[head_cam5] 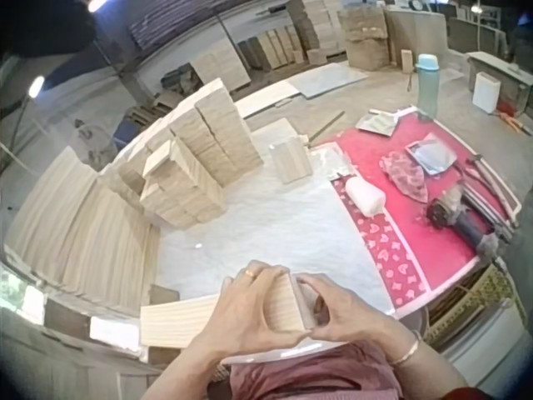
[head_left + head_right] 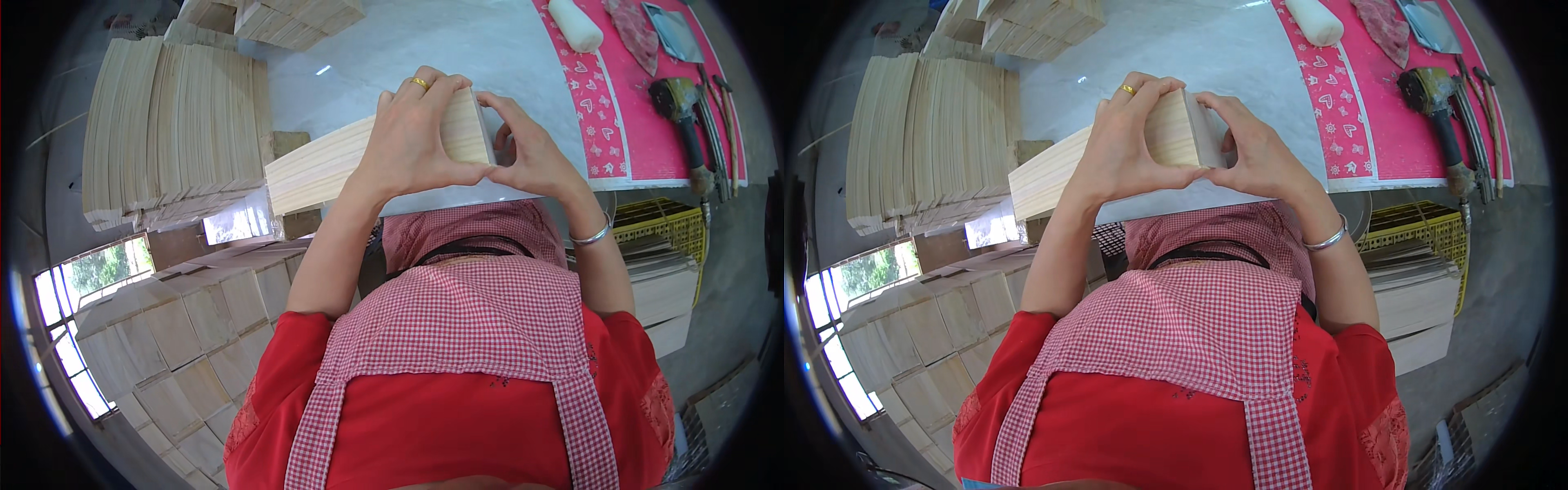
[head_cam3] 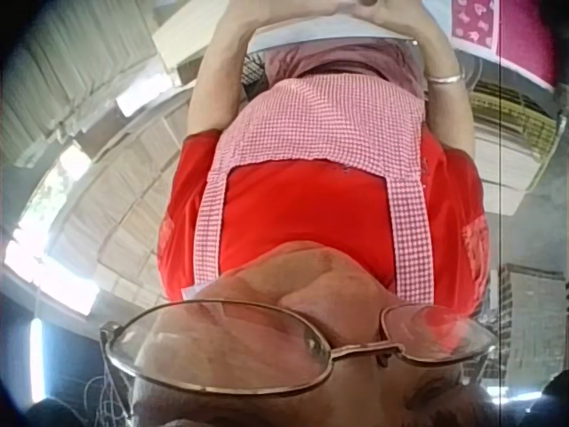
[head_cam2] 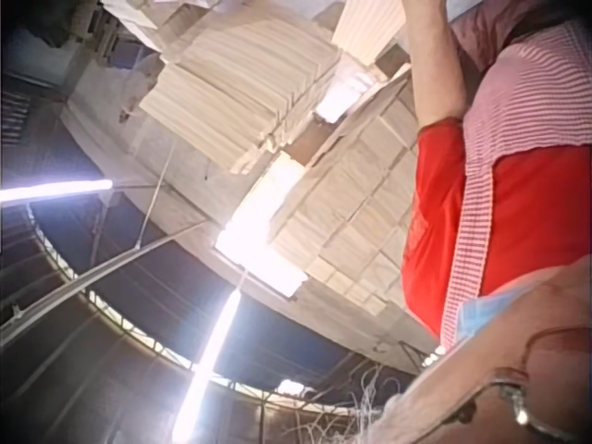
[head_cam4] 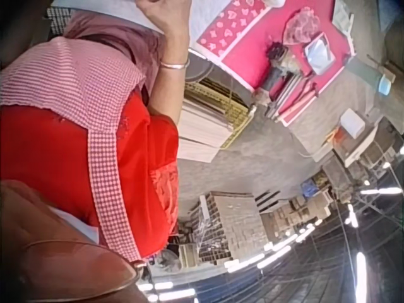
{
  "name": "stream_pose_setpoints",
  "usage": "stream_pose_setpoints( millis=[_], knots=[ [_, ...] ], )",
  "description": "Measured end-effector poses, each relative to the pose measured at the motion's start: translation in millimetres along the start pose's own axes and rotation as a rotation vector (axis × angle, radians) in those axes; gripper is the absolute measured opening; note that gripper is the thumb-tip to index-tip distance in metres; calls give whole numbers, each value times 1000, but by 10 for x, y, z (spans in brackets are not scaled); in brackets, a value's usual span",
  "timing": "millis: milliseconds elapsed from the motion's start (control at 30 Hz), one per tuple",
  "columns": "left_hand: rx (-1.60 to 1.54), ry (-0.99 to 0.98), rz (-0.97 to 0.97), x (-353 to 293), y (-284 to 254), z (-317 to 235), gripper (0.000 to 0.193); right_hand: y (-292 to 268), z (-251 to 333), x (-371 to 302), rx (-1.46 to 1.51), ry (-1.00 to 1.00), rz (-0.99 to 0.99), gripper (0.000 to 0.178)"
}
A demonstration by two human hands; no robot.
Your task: The recorder is assembling small wooden boxes by applying glue and using a pneumatic nail gun to join the boards.
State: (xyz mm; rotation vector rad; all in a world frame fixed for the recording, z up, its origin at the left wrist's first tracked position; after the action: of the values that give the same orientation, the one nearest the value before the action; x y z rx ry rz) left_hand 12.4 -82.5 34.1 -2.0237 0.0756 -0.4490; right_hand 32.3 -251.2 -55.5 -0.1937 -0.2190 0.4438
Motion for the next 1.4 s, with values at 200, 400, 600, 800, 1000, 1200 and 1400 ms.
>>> stream_pose_setpoints(
  millis=[200, 400, 600, 800, 1000, 1200, 1400],
  knots=[
    [5, -36, 37, -1, 6, 0, 86, 14, -36, 0, 14, 25, 4, 96],
    [-8, -3, 9, 2, 29, 19, 89, 17, -35, 3, 6, -8, 4, 96],
    [-3, 3, -2, -6, 43, 31, 88, 16, 55, -36, 11, 38, -13, 88],
    [-30, -16, 4, -12, 47, 35, 88, 91, 336, -443, 15, -137, -269, 76],
    [-34, -23, 6, 7, 62, 29, 87, 142, 399, -643, 36, -150, -292, 65],
    [-31, -15, -3, 5, 63, 22, 87, 177, 371, -657, -9, -171, -290, 63],
    [-22, -18, 5, 1, 56, 26, 88, 170, 352, -630, -1, -204, -312, 65]
  ],
)
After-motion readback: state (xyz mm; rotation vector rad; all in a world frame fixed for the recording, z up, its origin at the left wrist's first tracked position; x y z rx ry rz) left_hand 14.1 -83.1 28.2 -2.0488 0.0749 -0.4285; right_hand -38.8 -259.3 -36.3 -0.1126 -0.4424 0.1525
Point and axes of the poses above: each hand's wrist, its own x-axis towards the middle knuckle, its own y-axis out of the palm, z = x × y, the point moved 3 cm from there along x, towards the middle knuckle, and after that the axes turned 10 degrees about -z, right-handed, at the moved point
